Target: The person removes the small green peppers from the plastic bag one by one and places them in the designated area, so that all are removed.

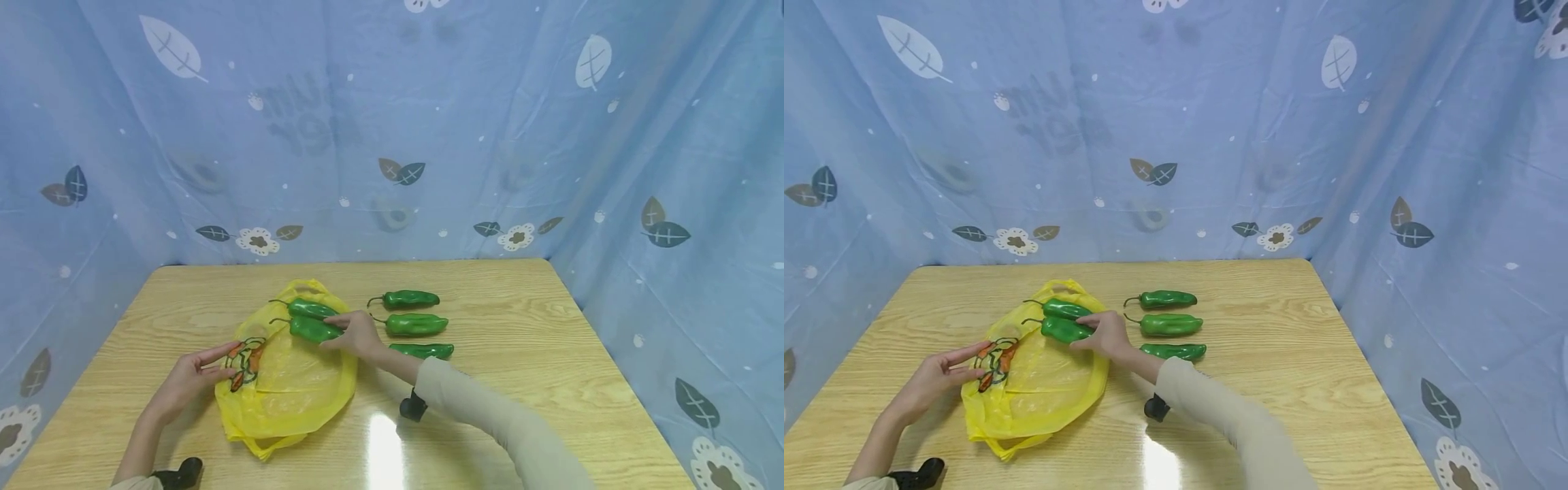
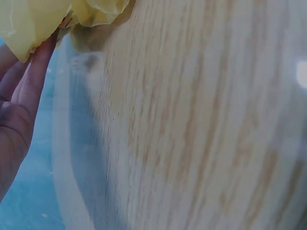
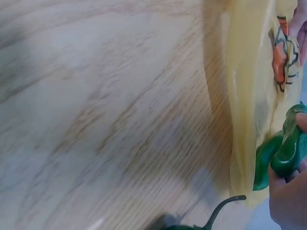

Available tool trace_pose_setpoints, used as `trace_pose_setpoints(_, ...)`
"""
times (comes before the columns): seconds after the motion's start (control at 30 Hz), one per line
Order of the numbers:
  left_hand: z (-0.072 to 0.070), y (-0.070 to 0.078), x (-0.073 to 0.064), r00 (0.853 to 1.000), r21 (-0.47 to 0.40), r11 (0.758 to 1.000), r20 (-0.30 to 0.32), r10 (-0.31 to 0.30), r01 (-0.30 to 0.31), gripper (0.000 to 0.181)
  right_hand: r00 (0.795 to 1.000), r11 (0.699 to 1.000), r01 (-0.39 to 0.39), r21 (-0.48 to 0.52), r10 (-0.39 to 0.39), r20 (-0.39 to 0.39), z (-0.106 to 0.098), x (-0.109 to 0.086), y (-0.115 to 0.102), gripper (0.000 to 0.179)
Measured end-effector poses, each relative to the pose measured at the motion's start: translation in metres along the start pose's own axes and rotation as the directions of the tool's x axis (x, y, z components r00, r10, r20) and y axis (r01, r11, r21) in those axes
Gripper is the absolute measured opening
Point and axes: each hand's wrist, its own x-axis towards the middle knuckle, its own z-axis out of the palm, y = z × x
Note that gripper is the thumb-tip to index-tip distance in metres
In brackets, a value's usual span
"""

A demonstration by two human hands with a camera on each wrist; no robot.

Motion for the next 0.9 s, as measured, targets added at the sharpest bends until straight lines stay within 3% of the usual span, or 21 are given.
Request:
trace_pose_setpoints(0.27,-0.001,0.002,0.001,1.000,0.001,1.000,-0.003,-0.018,0.018,0.056,0.999,0.998,-0.032,0.055,0.033,-0.005,-0.020,-0.014,0.000,0.044)
trace_pose_setpoints(0.5,-0.001,-0.002,0.002,1.000,0.009,1.000,-0.004,-0.021,0.021,0.056,1.000,0.998,-0.010,0.059,0.010,0.002,-0.044,-0.029,0.004,0.044)
trace_pose_setpoints(0.7,-0.001,-0.002,0.001,1.000,0.006,1.000,-0.001,-0.011,0.011,0.057,0.999,0.992,0.029,0.126,-0.032,0.024,-0.071,-0.043,0.007,0.046)
trace_pose_setpoints(0.9,0.001,-0.001,0.001,0.999,0.032,0.999,-0.013,-0.029,0.030,0.057,1.000,0.991,0.023,0.130,-0.021,-0.016,-0.094,-0.049,0.013,0.047)
